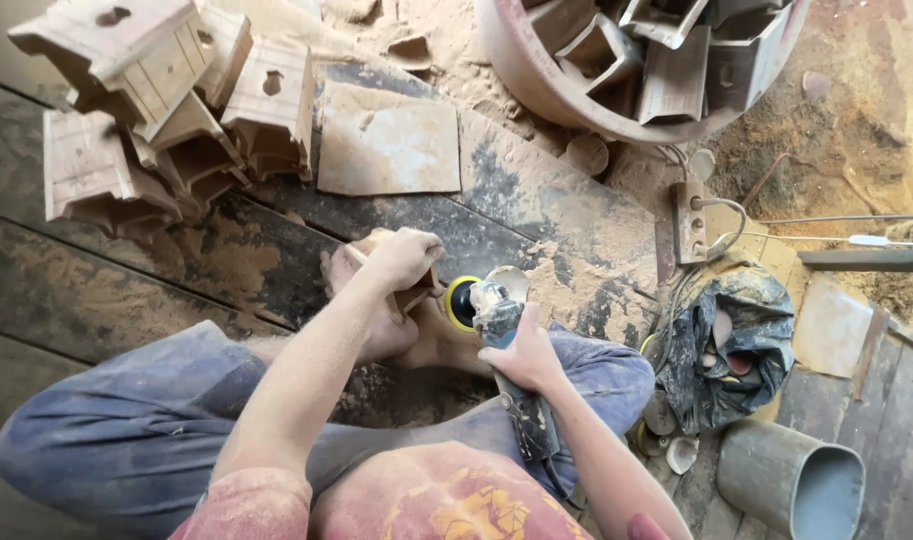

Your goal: Sanding small house-shaped wooden components using a handheld power sander to smooth edges and surfaces.

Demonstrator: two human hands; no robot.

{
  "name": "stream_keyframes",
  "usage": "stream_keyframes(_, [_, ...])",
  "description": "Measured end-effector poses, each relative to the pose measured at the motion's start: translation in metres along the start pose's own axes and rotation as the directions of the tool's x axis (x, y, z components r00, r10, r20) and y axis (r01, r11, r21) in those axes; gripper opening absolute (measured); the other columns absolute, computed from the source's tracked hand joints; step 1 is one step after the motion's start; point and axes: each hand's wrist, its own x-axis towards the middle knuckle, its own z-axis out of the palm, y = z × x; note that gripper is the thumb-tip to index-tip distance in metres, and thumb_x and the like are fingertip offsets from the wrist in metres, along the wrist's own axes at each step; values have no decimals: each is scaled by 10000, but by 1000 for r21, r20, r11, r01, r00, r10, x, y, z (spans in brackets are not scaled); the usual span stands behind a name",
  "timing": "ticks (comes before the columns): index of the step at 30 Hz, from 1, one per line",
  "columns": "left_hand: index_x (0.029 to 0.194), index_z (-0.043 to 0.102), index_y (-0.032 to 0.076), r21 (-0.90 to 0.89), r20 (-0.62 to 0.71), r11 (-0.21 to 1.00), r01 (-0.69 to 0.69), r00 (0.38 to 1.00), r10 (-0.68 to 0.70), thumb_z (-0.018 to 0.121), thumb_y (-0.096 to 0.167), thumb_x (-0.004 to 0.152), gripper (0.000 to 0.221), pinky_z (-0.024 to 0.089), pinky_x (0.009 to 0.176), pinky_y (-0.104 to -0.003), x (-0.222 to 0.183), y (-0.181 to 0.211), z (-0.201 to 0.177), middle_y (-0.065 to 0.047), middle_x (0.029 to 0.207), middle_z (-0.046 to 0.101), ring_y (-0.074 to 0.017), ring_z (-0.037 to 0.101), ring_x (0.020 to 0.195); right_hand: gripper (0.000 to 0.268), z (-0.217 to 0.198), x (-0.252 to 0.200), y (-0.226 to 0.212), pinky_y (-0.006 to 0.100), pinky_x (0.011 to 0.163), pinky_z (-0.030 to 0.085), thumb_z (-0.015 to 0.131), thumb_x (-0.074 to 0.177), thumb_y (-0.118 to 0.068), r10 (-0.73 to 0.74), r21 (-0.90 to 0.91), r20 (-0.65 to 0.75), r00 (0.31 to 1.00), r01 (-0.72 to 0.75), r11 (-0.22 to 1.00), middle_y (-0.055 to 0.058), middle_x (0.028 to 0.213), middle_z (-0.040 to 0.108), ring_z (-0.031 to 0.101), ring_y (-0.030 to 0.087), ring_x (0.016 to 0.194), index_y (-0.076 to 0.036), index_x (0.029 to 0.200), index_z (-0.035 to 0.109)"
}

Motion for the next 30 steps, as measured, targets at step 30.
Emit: stream_keyframes(30, [1185,749,245,-41,47,997,62,997,-60,546,317,1003,282,552,989,-525,12,-12,15,-96,1168,763,-360,694,1143,829,6,6,4,546,1064,505,830,670,-372,10,-77,55,998,-5,997,296,1224,652,630,440,1216,-94,1262,321])
